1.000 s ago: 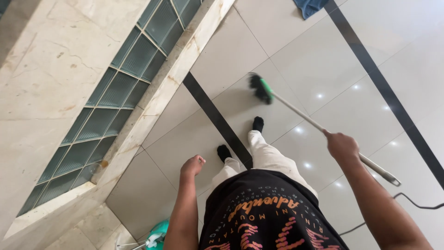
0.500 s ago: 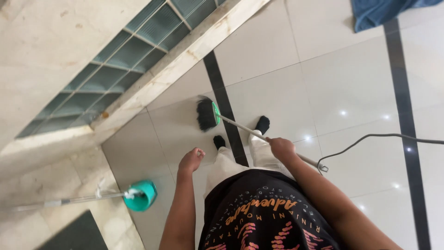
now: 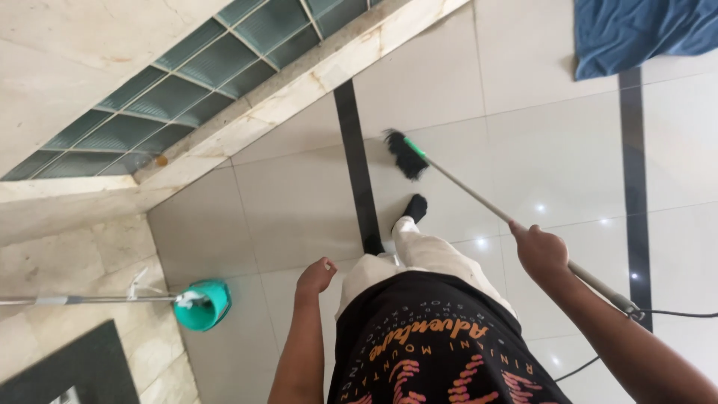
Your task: Sweeping a tiled floor using a broom.
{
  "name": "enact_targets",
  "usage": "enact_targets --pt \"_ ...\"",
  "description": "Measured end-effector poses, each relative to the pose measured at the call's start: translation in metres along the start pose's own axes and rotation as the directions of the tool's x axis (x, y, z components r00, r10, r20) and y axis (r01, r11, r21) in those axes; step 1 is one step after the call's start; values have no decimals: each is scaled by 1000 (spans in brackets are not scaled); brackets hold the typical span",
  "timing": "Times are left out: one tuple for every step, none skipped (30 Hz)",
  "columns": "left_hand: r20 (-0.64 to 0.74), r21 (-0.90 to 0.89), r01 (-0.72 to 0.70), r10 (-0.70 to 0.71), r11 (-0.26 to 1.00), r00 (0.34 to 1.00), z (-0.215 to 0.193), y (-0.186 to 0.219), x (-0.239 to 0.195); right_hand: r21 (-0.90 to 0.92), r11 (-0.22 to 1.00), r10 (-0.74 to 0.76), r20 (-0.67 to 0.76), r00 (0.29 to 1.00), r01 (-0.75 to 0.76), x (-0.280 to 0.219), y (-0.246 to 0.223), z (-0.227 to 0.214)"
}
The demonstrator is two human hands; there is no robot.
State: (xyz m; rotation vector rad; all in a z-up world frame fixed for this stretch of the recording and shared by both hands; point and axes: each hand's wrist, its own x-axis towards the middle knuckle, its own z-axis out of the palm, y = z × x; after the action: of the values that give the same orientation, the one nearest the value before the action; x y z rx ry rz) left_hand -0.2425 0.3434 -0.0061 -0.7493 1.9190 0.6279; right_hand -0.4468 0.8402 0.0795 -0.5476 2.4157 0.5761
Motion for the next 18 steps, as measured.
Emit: enact_targets --pt "-2 -3 -8 8 1000 1000 -4 4 6 -5 1000 6 -4 1000 -6 -3 1 -14" --pt "-40 -14 -59 59 998 997 -7 7 11 -5 1000 -17 28 999 18 -8 1 -27" --pt "-74 -24 -101 99 995 992 -5 2 9 -2 999 -50 67 996 50 -17 -4 -37" --pt "-70 -26 -98 96 995 993 -11 8 -5 -3 999 -53 71 996 53 -17 -15 -40" --pt "-58 -20 -83 82 996 995 -21 15 -15 45 998 -47 159 986 41 -18 -26 -44" --pt "-46 -13 -69 68 998 997 -32 23 -25 93 995 -46 245 968 24 -18 -37 -48" --pt "-54 -7 -86 86 996 995 -26 15 -14 94 996 -29 236 971 7 -20 -53 -42" --pt "-70 -12 -122 121 992 990 -20 7 -2 194 981 -29 278 960 -26 -21 -68 -37" --pt "-87 -20 -150 147 989 985 -13 -3 7 291 955 -44 318 947 -53 -21 -85 -32" --pt "-96 -17 -158 156 987 983 -18 -3 7 293 955 -37 309 950 -58 -19 -100 -26" --pt "-91 -20 -165 162 986 983 -15 -10 1 293 955 -62 311 948 -33 -26 -118 -15" --pt "-85 -23 -171 169 985 982 -13 -17 -5 294 956 -88 313 946 -9 -32 -136 -4" --pt "-82 -19 -172 170 985 982 -6 -29 -7 297 955 -86 317 945 -13 -38 -149 10" --pt "-81 4 -169 169 986 982 0 -41 -10 285 958 -76 250 965 1 -43 -162 23" --pt "-89 25 -170 172 985 981 4 -48 -9 269 963 -64 175 983 15 -43 -170 34" --pt "-92 25 -176 177 984 980 6 -57 -6 268 963 -59 170 984 11 -46 -166 39" --pt "-69 63 -136 140 989 988 13 -69 -8 266 962 -12 247 969 -55 -55 -162 46" --pt "-48 103 -96 101 990 994 21 -81 -10 258 958 34 322 946 -122 -64 -158 54"
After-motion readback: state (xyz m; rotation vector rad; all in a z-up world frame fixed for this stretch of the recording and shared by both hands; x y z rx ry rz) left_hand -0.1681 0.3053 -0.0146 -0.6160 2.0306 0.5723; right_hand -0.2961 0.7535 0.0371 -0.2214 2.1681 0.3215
